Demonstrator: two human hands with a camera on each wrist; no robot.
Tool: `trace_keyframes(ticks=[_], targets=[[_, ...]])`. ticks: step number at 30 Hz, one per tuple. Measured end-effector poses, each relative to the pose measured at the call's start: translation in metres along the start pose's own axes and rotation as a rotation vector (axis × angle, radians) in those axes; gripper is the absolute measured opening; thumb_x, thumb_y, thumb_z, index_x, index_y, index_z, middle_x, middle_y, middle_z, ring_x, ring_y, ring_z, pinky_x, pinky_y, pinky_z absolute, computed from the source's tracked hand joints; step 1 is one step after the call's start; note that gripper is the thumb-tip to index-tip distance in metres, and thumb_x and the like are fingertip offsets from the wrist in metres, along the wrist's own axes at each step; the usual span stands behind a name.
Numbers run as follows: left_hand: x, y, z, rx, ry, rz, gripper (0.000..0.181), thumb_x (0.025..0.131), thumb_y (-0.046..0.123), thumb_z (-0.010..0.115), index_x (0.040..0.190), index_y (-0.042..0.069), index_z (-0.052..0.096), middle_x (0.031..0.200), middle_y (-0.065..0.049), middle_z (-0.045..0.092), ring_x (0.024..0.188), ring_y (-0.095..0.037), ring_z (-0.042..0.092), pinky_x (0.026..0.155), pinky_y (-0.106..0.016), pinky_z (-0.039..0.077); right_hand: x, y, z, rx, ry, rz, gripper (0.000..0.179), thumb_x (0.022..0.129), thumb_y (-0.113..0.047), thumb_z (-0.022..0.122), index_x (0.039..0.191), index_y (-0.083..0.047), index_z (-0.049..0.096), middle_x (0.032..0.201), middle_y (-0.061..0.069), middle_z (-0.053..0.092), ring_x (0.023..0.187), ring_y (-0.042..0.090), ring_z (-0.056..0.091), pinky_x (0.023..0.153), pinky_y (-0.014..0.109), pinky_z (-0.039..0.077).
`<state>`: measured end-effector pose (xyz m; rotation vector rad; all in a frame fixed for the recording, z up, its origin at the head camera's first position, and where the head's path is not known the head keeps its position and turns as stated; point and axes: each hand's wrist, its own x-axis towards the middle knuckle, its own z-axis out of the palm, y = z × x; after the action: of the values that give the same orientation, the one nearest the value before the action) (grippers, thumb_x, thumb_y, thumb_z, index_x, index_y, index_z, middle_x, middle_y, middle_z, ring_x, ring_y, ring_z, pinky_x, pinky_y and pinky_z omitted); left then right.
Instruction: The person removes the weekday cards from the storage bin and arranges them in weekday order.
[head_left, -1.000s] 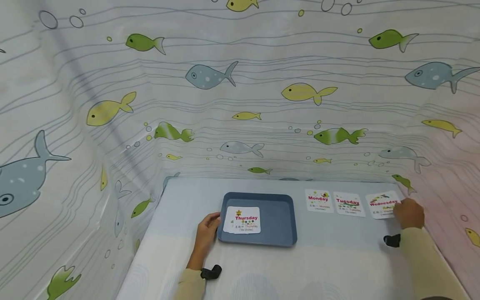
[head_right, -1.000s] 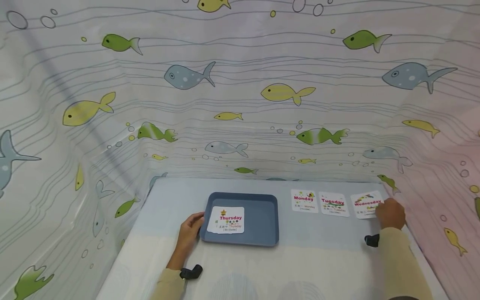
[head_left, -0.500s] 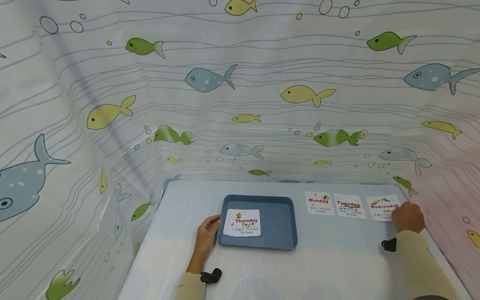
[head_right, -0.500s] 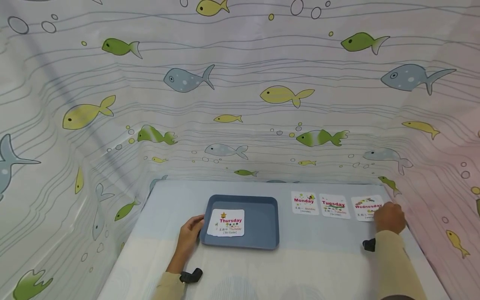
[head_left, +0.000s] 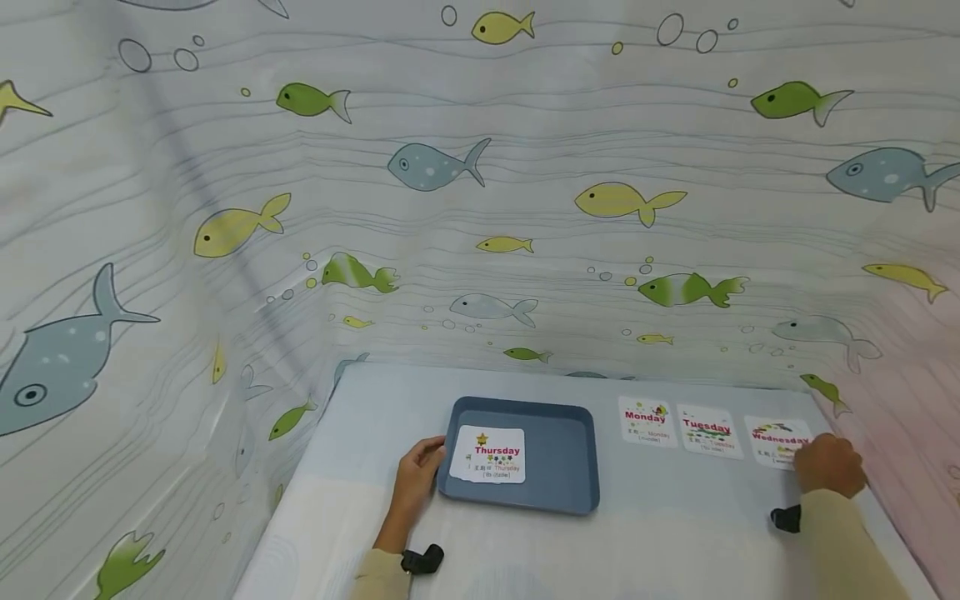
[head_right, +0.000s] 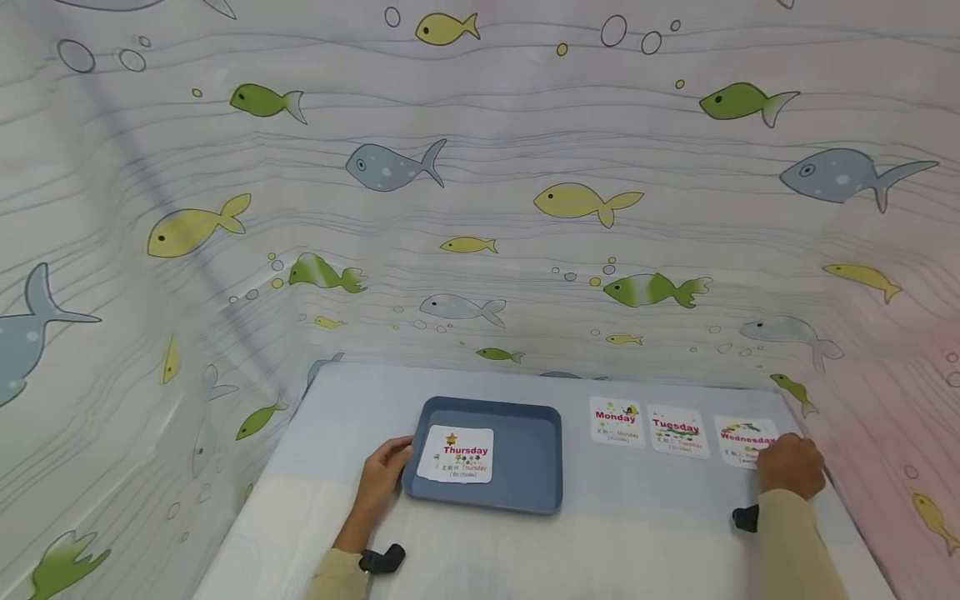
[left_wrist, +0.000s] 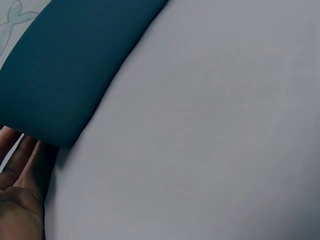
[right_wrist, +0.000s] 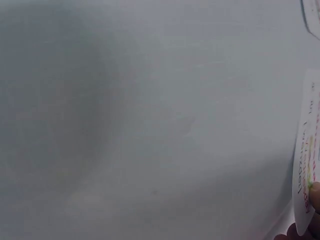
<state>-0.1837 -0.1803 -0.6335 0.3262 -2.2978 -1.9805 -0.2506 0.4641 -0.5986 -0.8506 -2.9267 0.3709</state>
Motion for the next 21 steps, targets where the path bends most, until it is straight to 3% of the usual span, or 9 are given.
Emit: trace_keyframes(ticks=[7,15,21], targets=[[-0.001,-0.003,0.003,0.011,-0.015,0.035,0.033,0.099,0.025,0.064,0.126,0.006,0.066,0.127,-0.015,0.066,0.122,-0.025,0.063,0.095,-0.021,0.051,-0.014,0.012,0.002,0.026,-0.022,0.037,0.033,0.094,-0.006,0.043,0.098,0.026,0.051,0.077,0.033,0.053,0.063,0.038,0.054,0.048,0.042,0.045],[-0.003,-0.002,0.001,0.000,-0.007,0.018,0.031,0.099,0.024,0.063,0.125,0.007,0.066,0.128,-0.013,0.066,0.124,-0.025,0.061,0.094,-0.017,0.051,-0.011,0.002,-0.004,0.030,-0.167,0.060,0.035,0.093,-0.009,0.043,0.106,0.024,0.044,0.090,0.036,0.046,0.078,0.044,0.050,0.064,0.050,0.048],[-0.002,-0.001,0.000,-0.007,-0.005,0.009,0.030,0.099,0.024,0.064,0.125,0.008,0.067,0.128,-0.011,0.067,0.125,-0.025,0.061,0.094,-0.017,0.050,-0.012,0.000,-0.007,0.131,-0.198,0.068,0.040,0.096,-0.011,0.045,0.119,0.022,0.046,0.100,0.037,0.047,0.088,0.047,0.048,0.071,0.054,0.046]])
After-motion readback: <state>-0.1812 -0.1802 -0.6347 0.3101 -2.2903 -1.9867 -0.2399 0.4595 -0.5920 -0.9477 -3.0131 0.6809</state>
